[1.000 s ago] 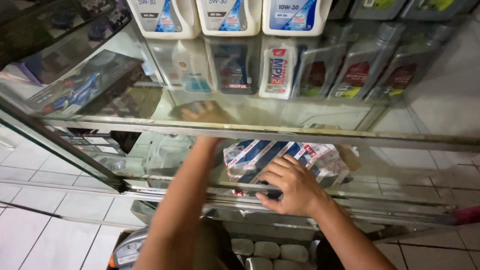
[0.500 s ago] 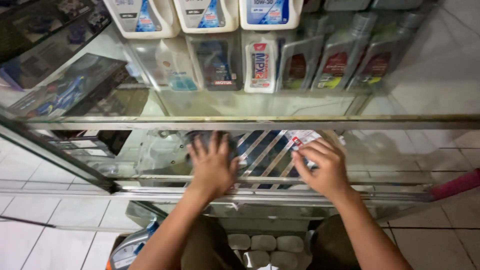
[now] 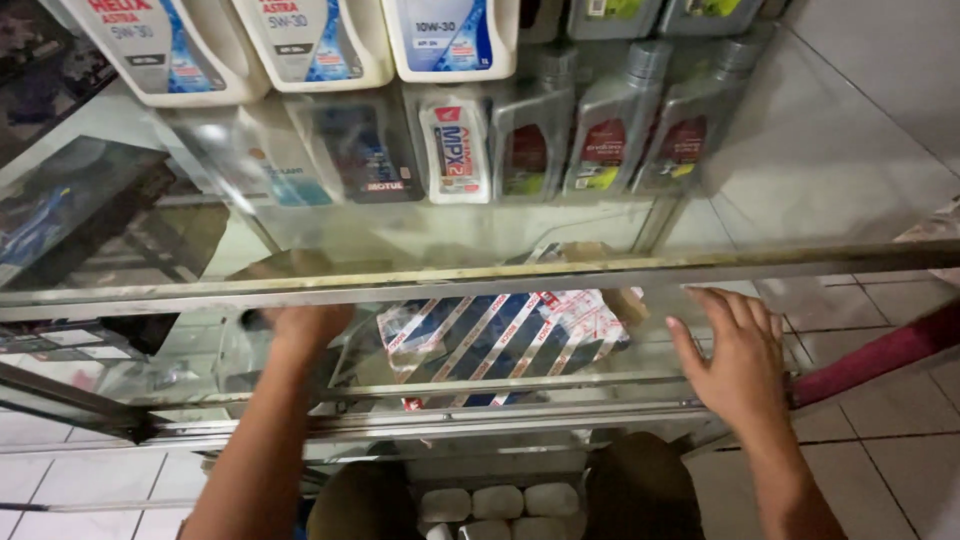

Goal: Wiping down engine oil bottles with a cloth and cleaning the glass shelves of a display cabinet.

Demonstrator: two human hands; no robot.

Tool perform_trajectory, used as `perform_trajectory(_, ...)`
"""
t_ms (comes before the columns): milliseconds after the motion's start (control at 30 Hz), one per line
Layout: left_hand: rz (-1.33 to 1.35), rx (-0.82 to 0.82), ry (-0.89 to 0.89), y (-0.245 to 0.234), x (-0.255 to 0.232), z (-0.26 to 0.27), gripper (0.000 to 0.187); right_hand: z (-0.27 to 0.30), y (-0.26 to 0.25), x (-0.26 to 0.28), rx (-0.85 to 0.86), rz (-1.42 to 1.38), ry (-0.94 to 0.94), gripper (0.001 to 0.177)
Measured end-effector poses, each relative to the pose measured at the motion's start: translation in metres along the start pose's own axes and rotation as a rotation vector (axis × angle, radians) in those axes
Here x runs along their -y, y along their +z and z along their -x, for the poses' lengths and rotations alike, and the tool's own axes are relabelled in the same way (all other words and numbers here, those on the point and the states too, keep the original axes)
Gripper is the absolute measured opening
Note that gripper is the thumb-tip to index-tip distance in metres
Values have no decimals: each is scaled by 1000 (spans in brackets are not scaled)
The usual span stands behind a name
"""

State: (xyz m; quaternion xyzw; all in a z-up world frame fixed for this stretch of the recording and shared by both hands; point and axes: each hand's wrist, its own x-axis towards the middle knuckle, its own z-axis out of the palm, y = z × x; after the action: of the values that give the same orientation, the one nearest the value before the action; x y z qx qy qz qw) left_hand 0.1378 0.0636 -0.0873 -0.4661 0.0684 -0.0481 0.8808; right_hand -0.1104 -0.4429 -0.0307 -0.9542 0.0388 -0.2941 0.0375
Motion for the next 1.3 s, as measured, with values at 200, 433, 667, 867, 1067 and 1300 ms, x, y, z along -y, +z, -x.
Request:
perform_trajectory(200,1997,130,-71,-123,149,16,114,1,-23,19,-108,-84,76,40)
perform_trajectory(433,2404,-485,215,-169,222,162,87,4,-12,6,-19,0,95,52)
perform_trajectory(667,2193,-252,-46,-71,130,176,85,3,-4,2,110,-1,141,57)
perform_trajectory(867,2158,-69,-30,-72,111,147,95,1,12,5,54,71,167,57)
perform_trajectory(1067,2025,-481,512,-157,263,192,72,0,-1,25,-39,90,153,48)
perform_trajectory(1300,2365,-782,590,-254,274,181,83,-2,-14,25,-171,-84,234,47)
